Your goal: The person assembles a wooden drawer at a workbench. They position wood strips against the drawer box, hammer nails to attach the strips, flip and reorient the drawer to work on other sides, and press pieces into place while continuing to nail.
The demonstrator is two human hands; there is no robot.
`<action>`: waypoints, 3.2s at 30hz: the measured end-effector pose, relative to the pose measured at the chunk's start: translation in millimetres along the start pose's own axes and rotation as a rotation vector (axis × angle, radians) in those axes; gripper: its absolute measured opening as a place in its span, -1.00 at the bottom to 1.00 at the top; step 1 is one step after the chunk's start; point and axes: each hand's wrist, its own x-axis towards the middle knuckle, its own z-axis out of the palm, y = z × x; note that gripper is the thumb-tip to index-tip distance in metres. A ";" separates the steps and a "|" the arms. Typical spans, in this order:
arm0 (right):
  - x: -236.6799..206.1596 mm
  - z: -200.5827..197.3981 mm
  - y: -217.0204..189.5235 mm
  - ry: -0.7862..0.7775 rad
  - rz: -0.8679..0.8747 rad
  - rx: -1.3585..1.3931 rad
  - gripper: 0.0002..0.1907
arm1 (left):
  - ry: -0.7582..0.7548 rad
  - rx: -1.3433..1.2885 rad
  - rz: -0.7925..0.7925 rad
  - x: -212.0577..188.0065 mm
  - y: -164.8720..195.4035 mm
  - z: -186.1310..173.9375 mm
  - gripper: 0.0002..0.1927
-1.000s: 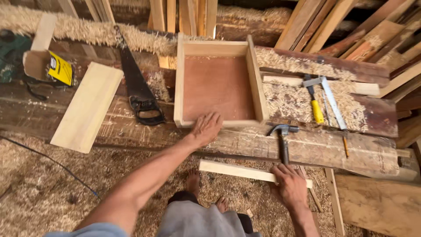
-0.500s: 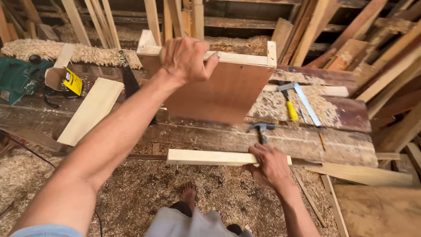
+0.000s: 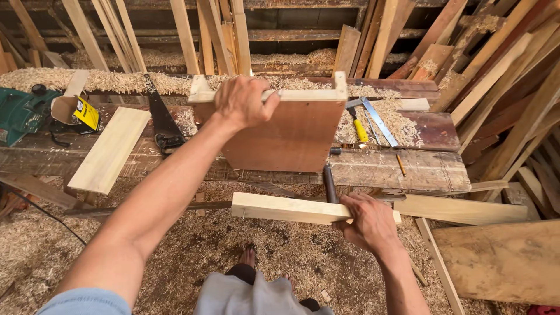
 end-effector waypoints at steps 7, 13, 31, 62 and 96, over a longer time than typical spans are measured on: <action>14.0 -36.0 -49.0 0.043 -0.105 0.041 -0.64 | -0.203 -0.013 -0.058 -23.7 -2.1 -13.7 -0.61; 36.8 -95.2 -108.9 0.017 -0.116 -0.069 -0.68 | -0.482 -0.402 0.006 -29.4 1.0 -35.0 -0.77; 116.2 -138.9 -140.1 -0.223 0.126 0.064 -0.25 | -0.514 -0.054 -0.014 -83.2 47.6 -67.6 -0.49; 86.7 -47.8 4.8 0.291 -0.348 0.963 0.48 | -0.442 0.122 -0.226 -31.7 35.0 -63.2 -0.49; 137.0 -53.6 5.8 0.402 -0.219 1.120 0.02 | -0.887 -0.272 -0.096 90.1 90.4 -67.6 0.10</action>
